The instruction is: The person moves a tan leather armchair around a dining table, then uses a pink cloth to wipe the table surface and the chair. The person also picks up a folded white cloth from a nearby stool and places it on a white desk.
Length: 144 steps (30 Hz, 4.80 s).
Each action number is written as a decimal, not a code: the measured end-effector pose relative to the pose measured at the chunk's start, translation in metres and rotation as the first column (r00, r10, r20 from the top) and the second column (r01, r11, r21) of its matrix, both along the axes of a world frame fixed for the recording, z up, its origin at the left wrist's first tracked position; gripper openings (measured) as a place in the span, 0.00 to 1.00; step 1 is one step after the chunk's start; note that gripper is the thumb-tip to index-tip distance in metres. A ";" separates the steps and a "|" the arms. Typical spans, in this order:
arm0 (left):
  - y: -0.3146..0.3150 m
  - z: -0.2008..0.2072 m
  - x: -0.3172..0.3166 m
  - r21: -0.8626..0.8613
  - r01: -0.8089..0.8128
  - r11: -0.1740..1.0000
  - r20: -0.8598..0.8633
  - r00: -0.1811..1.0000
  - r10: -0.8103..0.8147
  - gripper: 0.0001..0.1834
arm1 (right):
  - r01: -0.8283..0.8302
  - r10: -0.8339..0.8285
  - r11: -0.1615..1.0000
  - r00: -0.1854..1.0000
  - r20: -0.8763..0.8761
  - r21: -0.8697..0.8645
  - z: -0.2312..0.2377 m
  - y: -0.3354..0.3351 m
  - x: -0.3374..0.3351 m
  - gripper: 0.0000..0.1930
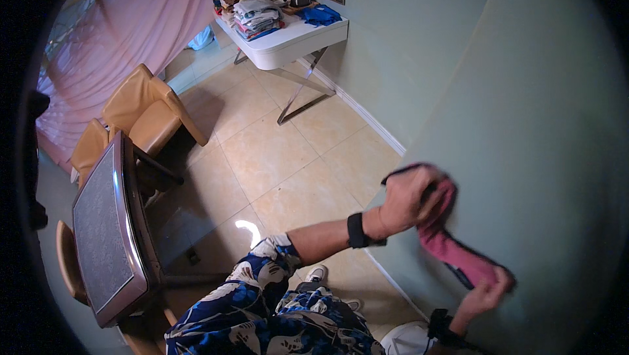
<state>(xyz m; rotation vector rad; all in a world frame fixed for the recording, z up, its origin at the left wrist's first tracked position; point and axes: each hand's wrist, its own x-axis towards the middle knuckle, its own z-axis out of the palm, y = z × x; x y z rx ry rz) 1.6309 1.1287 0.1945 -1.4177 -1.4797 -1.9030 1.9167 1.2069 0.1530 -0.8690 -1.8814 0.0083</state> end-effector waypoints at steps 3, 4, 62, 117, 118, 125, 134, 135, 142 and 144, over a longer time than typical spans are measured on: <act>0.013 0.076 -0.017 0.272 0.003 0.962 -0.065 0.998 0.016 0.12 | 0.262 -0.258 0.965 0.959 -0.116 0.014 0.066 0.004 -0.007 0.16; 0.016 0.098 -0.018 0.350 0.012 0.937 -0.070 0.997 0.013 0.12 | 0.389 -0.384 0.921 0.913 -0.135 0.016 0.088 0.003 -0.008 0.16; -0.367 -0.200 -0.159 -0.515 0.346 0.784 0.823 0.455 0.340 0.08 | -0.027 0.938 -0.176 -0.307 -0.160 -0.984 -0.123 -0.246 -0.459 0.31; -0.466 -0.289 -0.608 -0.450 -0.115 0.886 0.833 -0.411 0.370 0.12 | -0.479 0.683 0.311 0.714 -0.157 -0.821 -0.126 -0.083 -0.984 0.10; -0.462 -0.288 -0.621 -0.441 -0.106 0.891 0.838 -0.405 0.367 0.12 | -0.463 0.661 0.425 0.746 -0.083 -0.778 -0.118 -0.070 -1.007 0.10; -0.465 -0.299 -0.711 -0.388 -0.048 0.920 0.869 -0.351 0.349 0.12 | -0.308 0.416 0.837 0.895 0.160 -0.452 -0.144 -0.029 -1.132 0.19; -0.479 -0.294 -0.877 -0.400 0.150 0.904 0.855 -0.294 0.427 0.17 | 0.073 0.043 0.982 0.809 0.587 -0.174 -0.189 -0.007 -1.153 0.14; -0.473 -0.294 -0.898 -0.407 0.155 0.900 0.856 -0.280 0.435 0.16 | 0.034 0.058 0.987 0.833 0.550 -0.156 -0.192 -0.002 -1.154 0.14; -0.387 -0.288 -1.041 -0.348 0.274 0.897 0.901 -0.166 0.400 0.14 | 0.255 0.028 0.911 0.746 0.665 -0.325 -0.194 0.032 -1.179 0.21; -0.352 -0.289 -1.085 -0.322 0.291 0.901 0.925 -0.105 0.364 0.15 | 0.256 0.050 0.908 0.720 0.693 -0.332 -0.195 0.049 -1.183 0.21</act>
